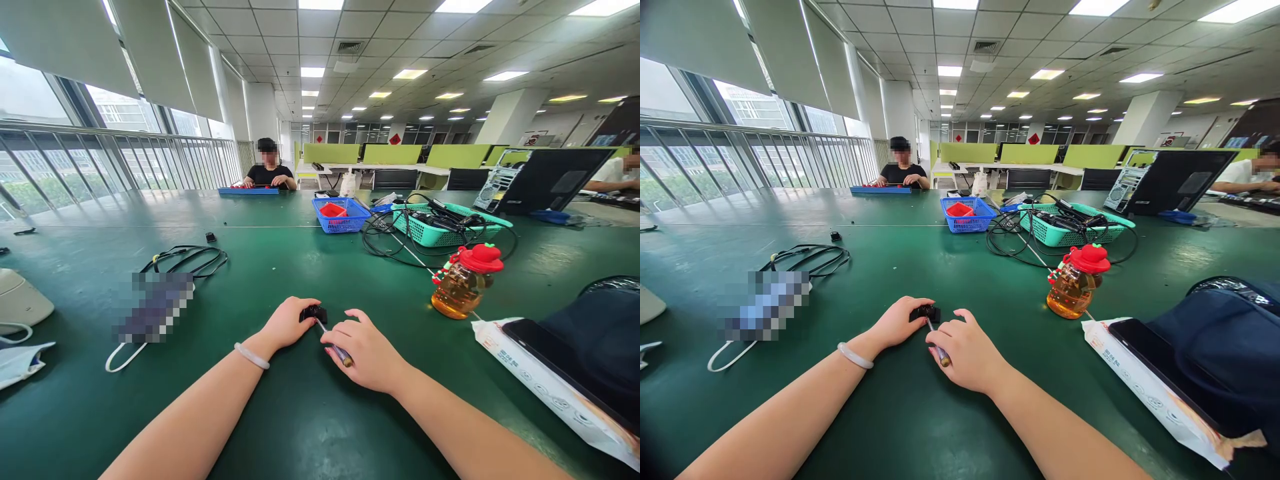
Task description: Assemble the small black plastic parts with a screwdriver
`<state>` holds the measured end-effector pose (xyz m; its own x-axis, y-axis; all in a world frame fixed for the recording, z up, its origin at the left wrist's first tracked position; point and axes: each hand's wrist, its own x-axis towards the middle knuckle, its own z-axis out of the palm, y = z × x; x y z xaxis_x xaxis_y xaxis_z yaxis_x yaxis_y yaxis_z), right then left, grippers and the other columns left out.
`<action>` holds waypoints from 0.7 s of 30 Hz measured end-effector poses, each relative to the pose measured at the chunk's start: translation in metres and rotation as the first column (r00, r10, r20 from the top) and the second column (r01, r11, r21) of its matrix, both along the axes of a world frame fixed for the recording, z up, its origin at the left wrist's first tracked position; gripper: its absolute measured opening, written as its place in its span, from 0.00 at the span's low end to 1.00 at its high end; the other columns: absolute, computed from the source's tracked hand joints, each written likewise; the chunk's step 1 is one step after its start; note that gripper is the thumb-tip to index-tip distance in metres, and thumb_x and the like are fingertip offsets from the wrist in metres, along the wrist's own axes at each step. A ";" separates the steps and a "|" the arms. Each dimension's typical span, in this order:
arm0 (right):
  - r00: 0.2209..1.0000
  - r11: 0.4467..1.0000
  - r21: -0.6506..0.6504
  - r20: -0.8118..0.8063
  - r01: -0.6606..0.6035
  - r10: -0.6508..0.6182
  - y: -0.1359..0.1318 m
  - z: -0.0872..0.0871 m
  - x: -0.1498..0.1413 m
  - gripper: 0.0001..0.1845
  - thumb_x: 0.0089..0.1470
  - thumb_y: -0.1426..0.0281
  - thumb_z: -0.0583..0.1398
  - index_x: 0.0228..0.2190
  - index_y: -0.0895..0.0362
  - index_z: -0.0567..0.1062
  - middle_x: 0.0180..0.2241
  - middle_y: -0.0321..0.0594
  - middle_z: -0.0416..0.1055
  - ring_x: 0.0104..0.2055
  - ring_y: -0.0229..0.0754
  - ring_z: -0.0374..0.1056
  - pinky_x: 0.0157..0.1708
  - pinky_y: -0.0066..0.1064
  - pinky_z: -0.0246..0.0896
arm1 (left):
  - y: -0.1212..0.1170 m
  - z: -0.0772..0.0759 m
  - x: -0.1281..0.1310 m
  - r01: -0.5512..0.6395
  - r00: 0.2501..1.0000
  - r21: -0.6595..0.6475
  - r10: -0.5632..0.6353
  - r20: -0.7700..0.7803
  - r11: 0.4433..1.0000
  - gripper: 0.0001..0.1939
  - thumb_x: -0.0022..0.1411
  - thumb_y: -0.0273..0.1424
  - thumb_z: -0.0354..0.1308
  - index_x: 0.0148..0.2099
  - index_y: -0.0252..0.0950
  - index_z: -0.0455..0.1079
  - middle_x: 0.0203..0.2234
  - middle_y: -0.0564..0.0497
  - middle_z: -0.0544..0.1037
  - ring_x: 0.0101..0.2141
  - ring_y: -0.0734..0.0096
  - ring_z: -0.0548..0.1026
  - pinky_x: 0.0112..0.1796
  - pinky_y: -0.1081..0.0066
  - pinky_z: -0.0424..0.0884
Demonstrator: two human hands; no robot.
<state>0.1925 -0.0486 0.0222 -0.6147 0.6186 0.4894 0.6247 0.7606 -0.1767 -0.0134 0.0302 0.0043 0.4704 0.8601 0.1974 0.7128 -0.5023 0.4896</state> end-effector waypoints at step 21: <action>1.000 1.000 0.011 -0.010 -0.001 0.001 0.000 0.000 0.000 0.07 0.58 0.72 0.56 0.37 0.53 0.74 0.31 0.36 0.74 0.33 0.39 0.69 0.55 0.45 0.50 | -0.002 0.003 0.000 0.001 1.000 -0.015 -0.001 0.000 1.000 0.22 0.59 0.32 0.58 0.57 0.42 0.70 0.49 0.49 0.78 0.50 0.58 0.73 0.53 0.60 0.68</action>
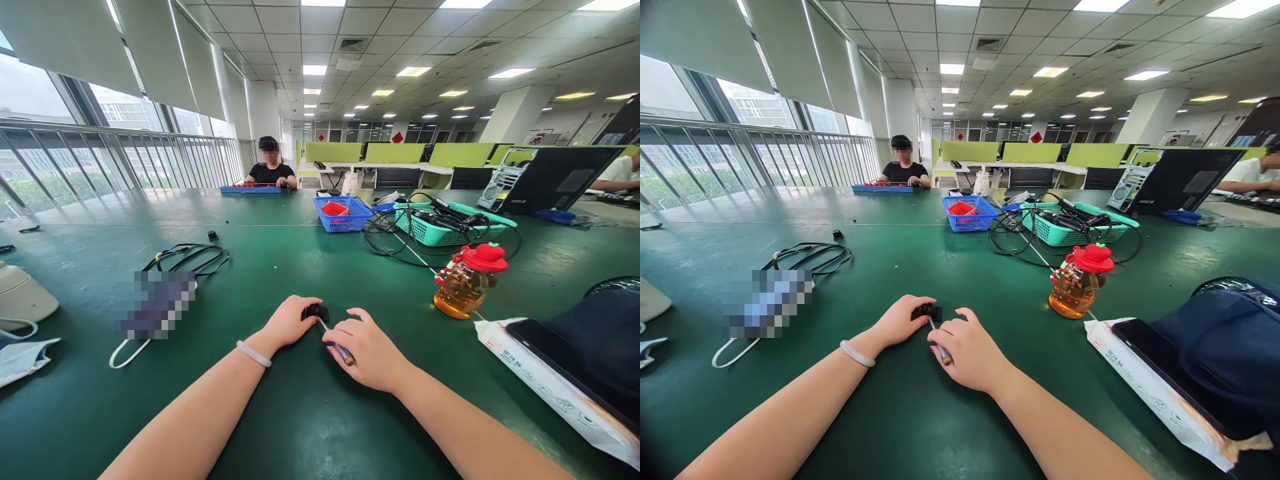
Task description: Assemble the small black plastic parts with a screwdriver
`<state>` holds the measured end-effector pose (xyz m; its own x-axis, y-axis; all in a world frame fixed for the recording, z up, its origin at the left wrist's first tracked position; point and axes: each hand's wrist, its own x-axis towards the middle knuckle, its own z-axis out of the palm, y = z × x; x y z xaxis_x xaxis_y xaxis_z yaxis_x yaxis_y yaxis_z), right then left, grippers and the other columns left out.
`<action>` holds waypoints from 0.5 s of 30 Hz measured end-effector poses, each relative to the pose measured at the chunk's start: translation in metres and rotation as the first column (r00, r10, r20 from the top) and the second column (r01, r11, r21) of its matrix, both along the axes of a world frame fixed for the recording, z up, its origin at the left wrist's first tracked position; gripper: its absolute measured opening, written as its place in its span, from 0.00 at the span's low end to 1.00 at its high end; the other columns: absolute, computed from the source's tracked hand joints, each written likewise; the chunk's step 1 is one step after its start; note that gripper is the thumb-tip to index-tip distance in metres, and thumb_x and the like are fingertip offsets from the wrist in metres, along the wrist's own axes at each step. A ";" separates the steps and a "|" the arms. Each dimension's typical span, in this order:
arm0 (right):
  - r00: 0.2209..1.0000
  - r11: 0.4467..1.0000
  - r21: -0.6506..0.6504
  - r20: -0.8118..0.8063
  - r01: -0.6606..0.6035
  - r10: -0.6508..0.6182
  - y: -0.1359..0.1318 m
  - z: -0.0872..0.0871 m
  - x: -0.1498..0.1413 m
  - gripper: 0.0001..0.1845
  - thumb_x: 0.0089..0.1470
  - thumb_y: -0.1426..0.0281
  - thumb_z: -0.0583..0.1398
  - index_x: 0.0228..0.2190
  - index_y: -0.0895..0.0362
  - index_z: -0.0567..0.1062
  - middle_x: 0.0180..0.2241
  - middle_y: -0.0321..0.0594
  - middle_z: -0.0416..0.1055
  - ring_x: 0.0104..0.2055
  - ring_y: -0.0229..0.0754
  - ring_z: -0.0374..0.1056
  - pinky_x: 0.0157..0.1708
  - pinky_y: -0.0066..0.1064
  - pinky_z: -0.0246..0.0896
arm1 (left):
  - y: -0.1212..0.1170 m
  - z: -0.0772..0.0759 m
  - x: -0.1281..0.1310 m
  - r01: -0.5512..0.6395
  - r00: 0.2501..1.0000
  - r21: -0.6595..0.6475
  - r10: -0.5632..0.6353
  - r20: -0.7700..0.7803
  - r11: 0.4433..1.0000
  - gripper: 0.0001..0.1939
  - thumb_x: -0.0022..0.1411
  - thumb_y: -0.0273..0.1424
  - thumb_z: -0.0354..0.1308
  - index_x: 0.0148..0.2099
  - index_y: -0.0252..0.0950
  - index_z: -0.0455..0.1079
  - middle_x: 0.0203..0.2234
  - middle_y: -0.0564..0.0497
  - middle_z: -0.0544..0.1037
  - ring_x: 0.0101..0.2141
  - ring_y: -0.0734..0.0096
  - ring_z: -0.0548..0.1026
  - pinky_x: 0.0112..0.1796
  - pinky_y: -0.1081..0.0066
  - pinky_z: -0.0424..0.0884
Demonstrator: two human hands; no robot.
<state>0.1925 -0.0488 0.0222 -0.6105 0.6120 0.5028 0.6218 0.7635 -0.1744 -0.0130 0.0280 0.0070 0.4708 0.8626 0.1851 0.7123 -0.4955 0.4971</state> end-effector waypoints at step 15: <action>1.000 1.000 -0.001 0.010 -0.006 0.006 0.001 -0.002 0.000 0.07 0.58 0.72 0.56 0.37 0.53 0.74 0.32 0.36 0.75 0.34 0.40 0.69 0.55 0.45 0.49 | 0.000 0.000 0.001 0.001 1.000 0.006 -0.001 -0.005 1.000 0.22 0.59 0.31 0.58 0.57 0.42 0.70 0.49 0.49 0.78 0.49 0.58 0.73 0.53 0.60 0.68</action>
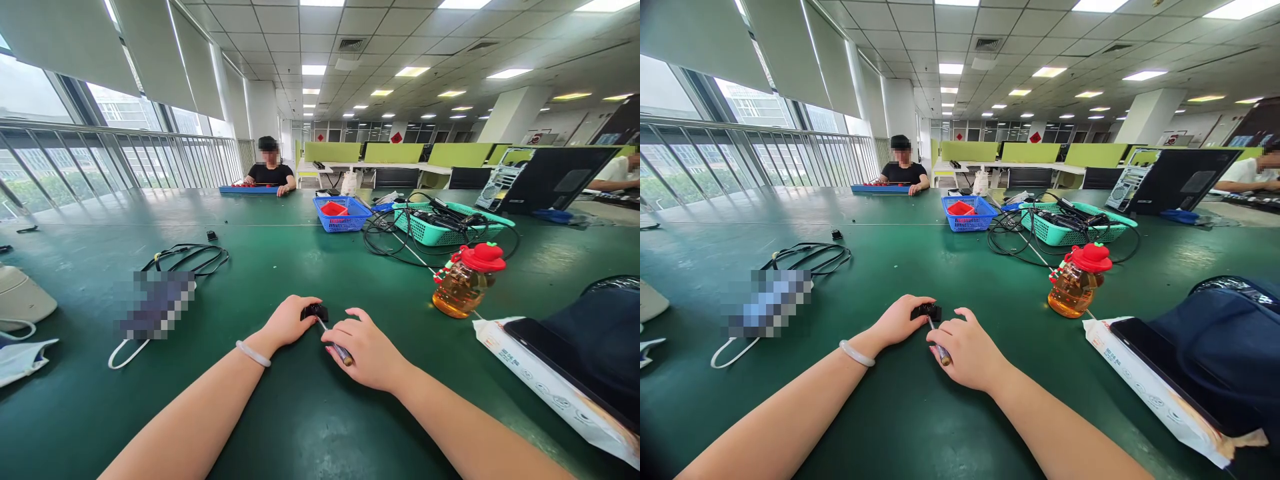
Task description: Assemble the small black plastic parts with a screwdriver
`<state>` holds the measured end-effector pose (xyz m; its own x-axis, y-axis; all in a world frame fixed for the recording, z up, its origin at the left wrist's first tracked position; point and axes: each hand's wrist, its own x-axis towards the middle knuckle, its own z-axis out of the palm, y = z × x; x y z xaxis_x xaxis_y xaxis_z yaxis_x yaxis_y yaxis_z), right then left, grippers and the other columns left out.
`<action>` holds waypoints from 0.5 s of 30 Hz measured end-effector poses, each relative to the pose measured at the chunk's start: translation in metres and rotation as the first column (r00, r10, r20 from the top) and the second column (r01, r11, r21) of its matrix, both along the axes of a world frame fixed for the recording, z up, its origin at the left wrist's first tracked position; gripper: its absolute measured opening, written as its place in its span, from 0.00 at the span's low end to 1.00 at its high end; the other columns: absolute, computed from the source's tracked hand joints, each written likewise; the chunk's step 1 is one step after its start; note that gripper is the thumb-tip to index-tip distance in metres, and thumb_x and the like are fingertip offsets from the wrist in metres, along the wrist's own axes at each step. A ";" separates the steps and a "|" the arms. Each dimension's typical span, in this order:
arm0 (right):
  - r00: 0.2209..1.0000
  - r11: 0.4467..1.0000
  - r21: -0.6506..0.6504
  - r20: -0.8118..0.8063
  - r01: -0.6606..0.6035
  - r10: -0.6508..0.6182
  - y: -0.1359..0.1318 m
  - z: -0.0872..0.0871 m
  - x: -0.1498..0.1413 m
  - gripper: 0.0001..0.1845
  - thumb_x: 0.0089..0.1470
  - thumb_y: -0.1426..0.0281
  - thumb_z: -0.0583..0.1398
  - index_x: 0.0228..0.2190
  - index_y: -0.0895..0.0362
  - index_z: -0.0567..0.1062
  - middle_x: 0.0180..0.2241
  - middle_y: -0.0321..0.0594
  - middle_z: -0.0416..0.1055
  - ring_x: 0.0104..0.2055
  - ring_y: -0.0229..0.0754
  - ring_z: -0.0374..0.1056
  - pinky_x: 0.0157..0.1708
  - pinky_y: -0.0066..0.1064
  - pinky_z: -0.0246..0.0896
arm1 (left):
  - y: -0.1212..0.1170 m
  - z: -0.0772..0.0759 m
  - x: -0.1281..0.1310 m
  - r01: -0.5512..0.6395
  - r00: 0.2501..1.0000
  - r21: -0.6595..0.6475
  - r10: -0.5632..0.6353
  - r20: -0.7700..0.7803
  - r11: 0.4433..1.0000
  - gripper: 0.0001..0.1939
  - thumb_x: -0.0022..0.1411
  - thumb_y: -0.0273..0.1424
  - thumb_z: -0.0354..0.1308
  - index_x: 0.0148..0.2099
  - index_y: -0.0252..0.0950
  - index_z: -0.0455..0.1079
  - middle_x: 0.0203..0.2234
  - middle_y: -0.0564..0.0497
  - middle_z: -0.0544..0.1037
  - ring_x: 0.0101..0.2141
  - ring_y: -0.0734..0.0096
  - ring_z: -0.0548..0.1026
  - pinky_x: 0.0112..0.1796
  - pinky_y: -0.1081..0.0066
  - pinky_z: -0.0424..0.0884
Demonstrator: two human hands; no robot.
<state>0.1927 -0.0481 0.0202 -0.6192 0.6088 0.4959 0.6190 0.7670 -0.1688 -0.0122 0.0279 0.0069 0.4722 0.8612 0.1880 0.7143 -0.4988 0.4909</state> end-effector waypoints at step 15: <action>0.999 1.000 0.003 -0.032 0.002 -0.002 0.000 0.003 0.000 0.07 0.59 0.72 0.56 0.37 0.53 0.74 0.31 0.36 0.76 0.33 0.40 0.71 0.55 0.47 0.53 | 0.003 -0.003 -0.001 -0.011 1.000 -0.004 0.011 0.001 1.000 0.22 0.59 0.32 0.58 0.56 0.42 0.70 0.48 0.47 0.78 0.50 0.59 0.73 0.53 0.60 0.67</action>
<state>0.1923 -0.0485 0.0234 -0.6014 0.6086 0.5177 0.6151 0.7662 -0.1862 -0.0128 0.0305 0.0037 0.4625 0.8670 0.1854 0.7191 -0.4891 0.4935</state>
